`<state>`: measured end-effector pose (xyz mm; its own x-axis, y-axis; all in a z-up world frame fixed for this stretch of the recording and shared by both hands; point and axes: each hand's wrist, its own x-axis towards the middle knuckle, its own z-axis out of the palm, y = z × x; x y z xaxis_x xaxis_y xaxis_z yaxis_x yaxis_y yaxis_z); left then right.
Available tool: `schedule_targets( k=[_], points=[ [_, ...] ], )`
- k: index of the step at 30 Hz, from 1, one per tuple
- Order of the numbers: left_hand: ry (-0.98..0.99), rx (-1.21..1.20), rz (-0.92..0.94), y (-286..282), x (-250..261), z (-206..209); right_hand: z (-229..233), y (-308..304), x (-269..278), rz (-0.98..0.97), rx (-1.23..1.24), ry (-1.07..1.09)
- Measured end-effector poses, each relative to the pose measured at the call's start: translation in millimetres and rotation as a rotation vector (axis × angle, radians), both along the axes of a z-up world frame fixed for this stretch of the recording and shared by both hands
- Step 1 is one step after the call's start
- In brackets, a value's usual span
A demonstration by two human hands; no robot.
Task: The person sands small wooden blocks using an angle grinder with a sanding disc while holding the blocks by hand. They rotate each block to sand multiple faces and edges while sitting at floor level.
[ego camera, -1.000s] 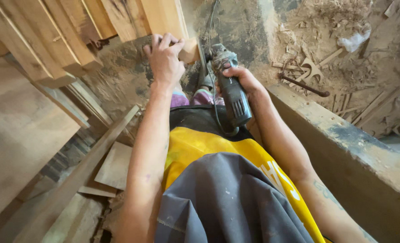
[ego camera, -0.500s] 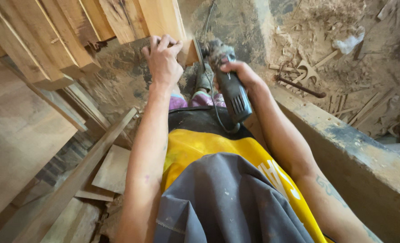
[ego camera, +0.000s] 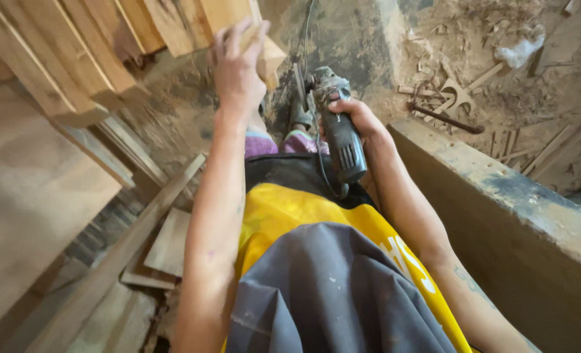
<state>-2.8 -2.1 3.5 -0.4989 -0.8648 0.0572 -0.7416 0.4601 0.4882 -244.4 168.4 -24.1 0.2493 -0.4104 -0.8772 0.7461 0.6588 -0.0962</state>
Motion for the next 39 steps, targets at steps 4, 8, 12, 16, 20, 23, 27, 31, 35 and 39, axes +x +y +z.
schedule_targets(
  k=[4,8,12,16,20,23,27,31,35,39],
  points=[
    [-0.177,0.286,0.254,3.5,-14.3,3.5,7.9,-2.4,-3.5,0.061,-0.058,0.169],
    [-0.165,0.213,0.179,8.0,-12.0,-0.1,9.8,-6.2,-3.4,0.049,-0.09,0.071],
    [-0.086,0.156,0.014,7.7,-0.6,0.6,10.1,-11.2,-3.0,0.041,-0.043,0.023],
    [-0.052,0.17,0.011,3.9,0.1,1.3,11.8,-12.8,3.9,0.086,-0.016,0.044],
    [-0.061,0.196,-0.004,0.0,2.7,-1.7,11.4,-17.7,8.6,0.107,-0.001,-0.016],
    [-0.071,0.16,-0.001,3.7,0.9,-6.9,8.0,-21.3,6.4,0.106,-0.012,-0.014],
    [-0.082,0.084,0.012,2.5,-0.3,-9.8,1.5,-36.4,2.7,0.136,-0.045,-0.035],
    [-0.026,0.163,0.021,0.7,-0.1,-5.3,3.2,-33.2,4.0,0.135,0.01,0.016],
    [-0.047,0.176,0.015,-1.5,-1.3,-1.0,7.7,-23.5,6.3,0.12,-0.011,-0.055],
    [-0.027,0.155,-0.004,-1.6,-1.0,-4.5,3.7,-30.5,7.6,0.135,-0.047,0.006]
  ],
)
